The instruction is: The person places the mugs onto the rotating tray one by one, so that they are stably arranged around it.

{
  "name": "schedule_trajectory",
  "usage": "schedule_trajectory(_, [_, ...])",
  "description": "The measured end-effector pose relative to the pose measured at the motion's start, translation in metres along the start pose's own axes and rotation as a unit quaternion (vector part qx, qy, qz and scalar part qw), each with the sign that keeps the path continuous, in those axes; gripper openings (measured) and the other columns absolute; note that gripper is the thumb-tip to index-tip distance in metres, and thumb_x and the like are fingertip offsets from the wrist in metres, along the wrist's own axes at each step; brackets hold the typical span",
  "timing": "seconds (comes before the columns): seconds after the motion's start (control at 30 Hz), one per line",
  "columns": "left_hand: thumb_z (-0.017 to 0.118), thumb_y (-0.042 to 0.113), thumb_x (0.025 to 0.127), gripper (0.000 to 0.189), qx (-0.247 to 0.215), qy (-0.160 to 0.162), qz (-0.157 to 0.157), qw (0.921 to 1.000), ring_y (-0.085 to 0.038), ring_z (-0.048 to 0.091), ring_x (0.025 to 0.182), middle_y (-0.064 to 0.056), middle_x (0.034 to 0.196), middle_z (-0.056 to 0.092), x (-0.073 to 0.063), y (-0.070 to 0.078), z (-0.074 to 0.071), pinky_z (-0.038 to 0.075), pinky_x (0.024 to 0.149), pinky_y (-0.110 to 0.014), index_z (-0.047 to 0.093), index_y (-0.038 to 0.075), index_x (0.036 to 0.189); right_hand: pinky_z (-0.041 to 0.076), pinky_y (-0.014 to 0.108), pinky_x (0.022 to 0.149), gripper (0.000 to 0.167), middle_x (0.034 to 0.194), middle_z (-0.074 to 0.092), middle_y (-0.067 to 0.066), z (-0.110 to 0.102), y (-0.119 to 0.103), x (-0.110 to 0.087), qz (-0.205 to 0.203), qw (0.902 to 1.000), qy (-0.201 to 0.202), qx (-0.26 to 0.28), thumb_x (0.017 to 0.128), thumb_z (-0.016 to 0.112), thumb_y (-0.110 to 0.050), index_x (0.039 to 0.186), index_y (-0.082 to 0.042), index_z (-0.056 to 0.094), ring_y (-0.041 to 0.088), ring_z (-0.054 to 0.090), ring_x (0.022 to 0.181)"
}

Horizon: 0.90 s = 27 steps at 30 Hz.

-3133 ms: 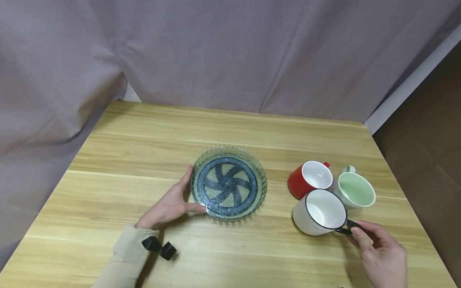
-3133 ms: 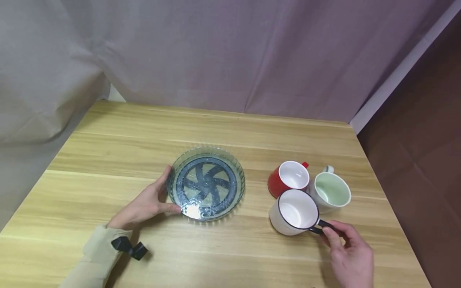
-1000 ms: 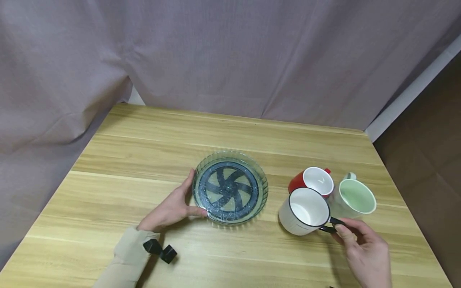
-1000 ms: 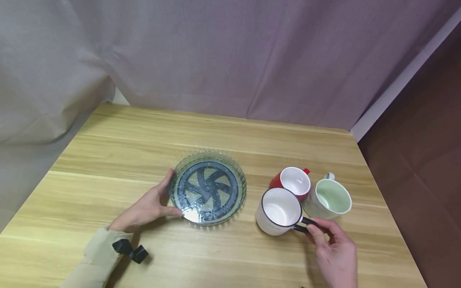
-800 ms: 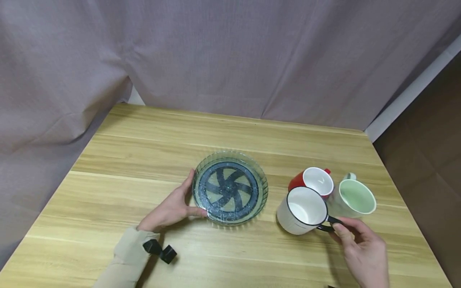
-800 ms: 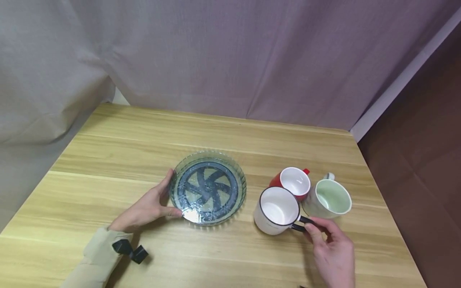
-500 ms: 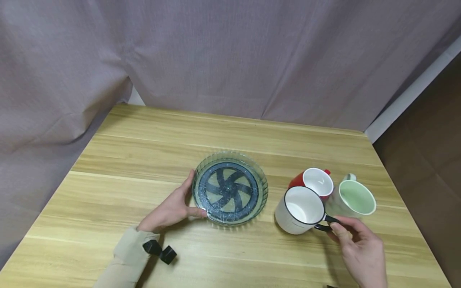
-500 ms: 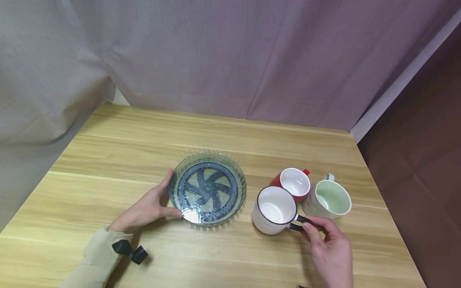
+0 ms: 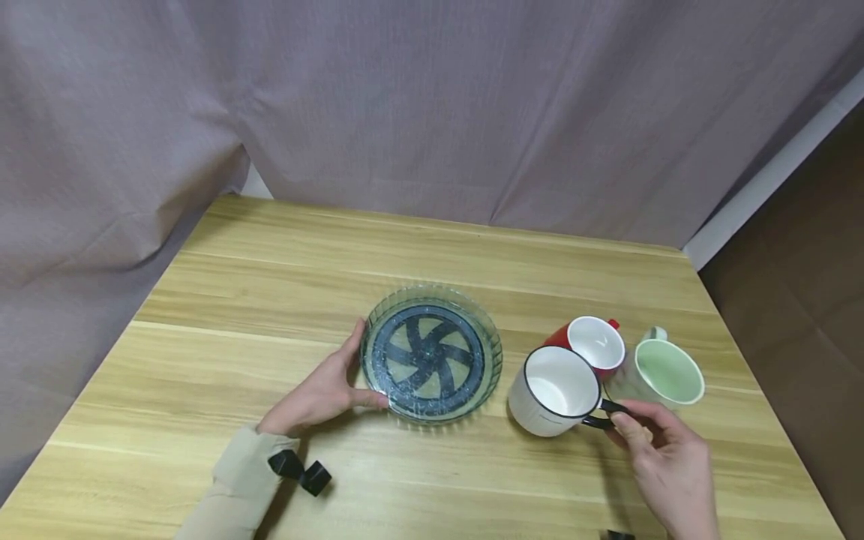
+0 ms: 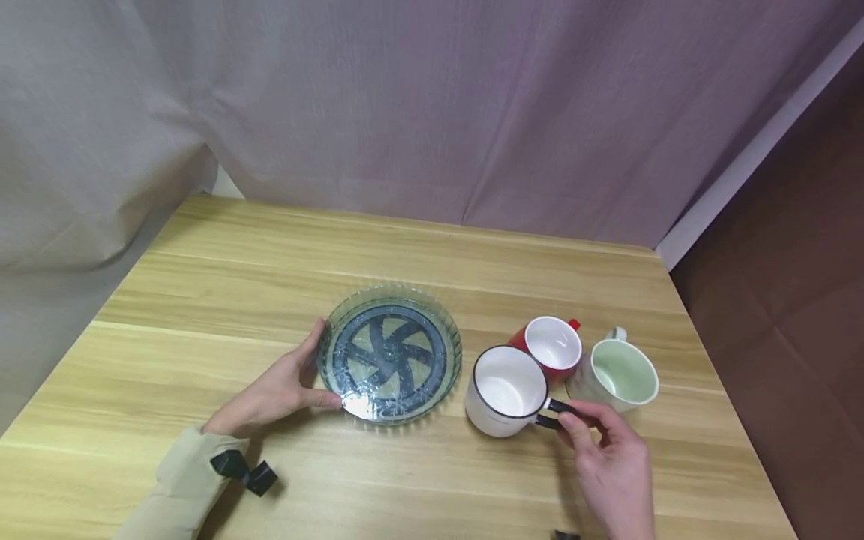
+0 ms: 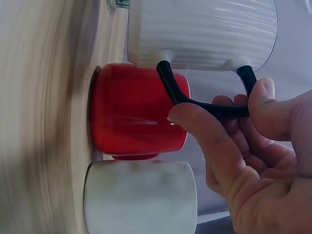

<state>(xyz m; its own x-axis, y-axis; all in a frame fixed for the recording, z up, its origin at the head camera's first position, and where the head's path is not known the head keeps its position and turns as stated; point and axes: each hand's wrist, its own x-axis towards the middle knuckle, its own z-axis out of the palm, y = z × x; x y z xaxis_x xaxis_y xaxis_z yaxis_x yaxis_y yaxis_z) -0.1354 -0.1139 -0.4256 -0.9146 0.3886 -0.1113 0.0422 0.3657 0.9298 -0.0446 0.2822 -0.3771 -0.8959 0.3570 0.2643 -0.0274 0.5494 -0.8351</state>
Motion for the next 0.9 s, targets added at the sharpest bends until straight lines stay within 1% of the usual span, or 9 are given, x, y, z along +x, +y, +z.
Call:
schedule_trajectory(0.27, [0.09, 0.027, 0.063, 0.135, -0.003, -0.001, 0.005, 1.0, -0.028, 0.009, 0.146, -0.011, 0.16, -0.005, -0.001, 0.0, 0.0, 0.006, 0.118, -0.043, -0.008, 0.009, 0.155, 0.058, 0.023, 0.065, 0.017, 0.086, 0.069, -0.011, 0.005, -0.006, 0.002, -0.014, 0.9996, -0.013, 0.022, 0.083, 0.065, 0.016, 0.099, 0.012, 0.066, 0.002, 0.069, 0.076])
schedule_trajectory(0.37, [0.089, 0.028, 0.063, 0.135, -0.004, -0.002, 0.008, 1.0, -0.027, 0.008, 0.146, -0.01, 0.16, -0.006, -0.001, 0.0, 0.0, 0.006, 0.118, -0.042, -0.008, 0.008, 0.155, 0.058, 0.023, 0.066, 0.017, 0.087, 0.069, -0.011, 0.007, -0.007, 0.003, -0.021, 0.9994, -0.017, 0.021, 0.083, 0.066, 0.015, 0.099, 0.011, 0.067, 0.003, 0.069, 0.076])
schedule_trajectory(0.47, [0.089, 0.029, 0.063, 0.135, -0.004, -0.002, 0.01, 0.9999, -0.027, 0.007, 0.146, -0.01, 0.16, -0.007, 0.0, 0.0, 0.0, 0.006, 0.118, -0.042, -0.009, 0.008, 0.154, 0.058, 0.024, 0.066, 0.017, 0.088, 0.069, -0.01, 0.008, -0.009, 0.003, -0.019, 0.9994, -0.021, 0.021, 0.083, 0.066, 0.014, 0.099, 0.009, 0.068, 0.004, 0.069, 0.075])
schedule_trajectory(0.7, [0.089, 0.029, 0.063, 0.135, -0.001, -0.001, 0.006, 1.0, -0.028, 0.008, 0.146, -0.011, 0.16, -0.005, 0.001, -0.001, 0.0, 0.005, 0.118, -0.043, -0.008, 0.009, 0.155, 0.058, 0.021, 0.062, 0.018, 0.089, 0.068, -0.013, 0.01, -0.011, 0.004, -0.001, 0.9996, -0.022, -0.016, 0.085, 0.07, 0.006, 0.102, 0.003, 0.07, 0.003, 0.069, 0.072])
schedule_trajectory(0.83, [0.089, 0.03, 0.064, 0.134, 0.001, -0.001, 0.011, 0.9999, -0.031, 0.009, 0.146, -0.013, 0.16, -0.005, 0.001, -0.002, 0.001, 0.005, 0.118, -0.045, -0.007, 0.008, 0.155, 0.058, 0.021, 0.062, 0.017, 0.089, 0.068, -0.014, 0.01, -0.012, 0.004, -0.001, 0.9996, -0.021, -0.017, 0.085, 0.069, 0.006, 0.102, 0.004, 0.069, 0.003, 0.069, 0.072])
schedule_trajectory(0.9, [0.089, 0.03, 0.064, 0.134, -0.002, -0.001, 0.009, 1.0, -0.03, 0.009, 0.146, -0.013, 0.16, -0.005, 0.001, -0.002, 0.001, 0.005, 0.118, -0.045, -0.007, 0.008, 0.155, 0.058, 0.022, 0.063, 0.017, 0.089, 0.067, -0.014, 0.01, -0.013, 0.004, -0.004, 0.9998, -0.018, -0.005, 0.085, 0.068, 0.009, 0.102, 0.006, 0.068, 0.002, 0.069, 0.073])
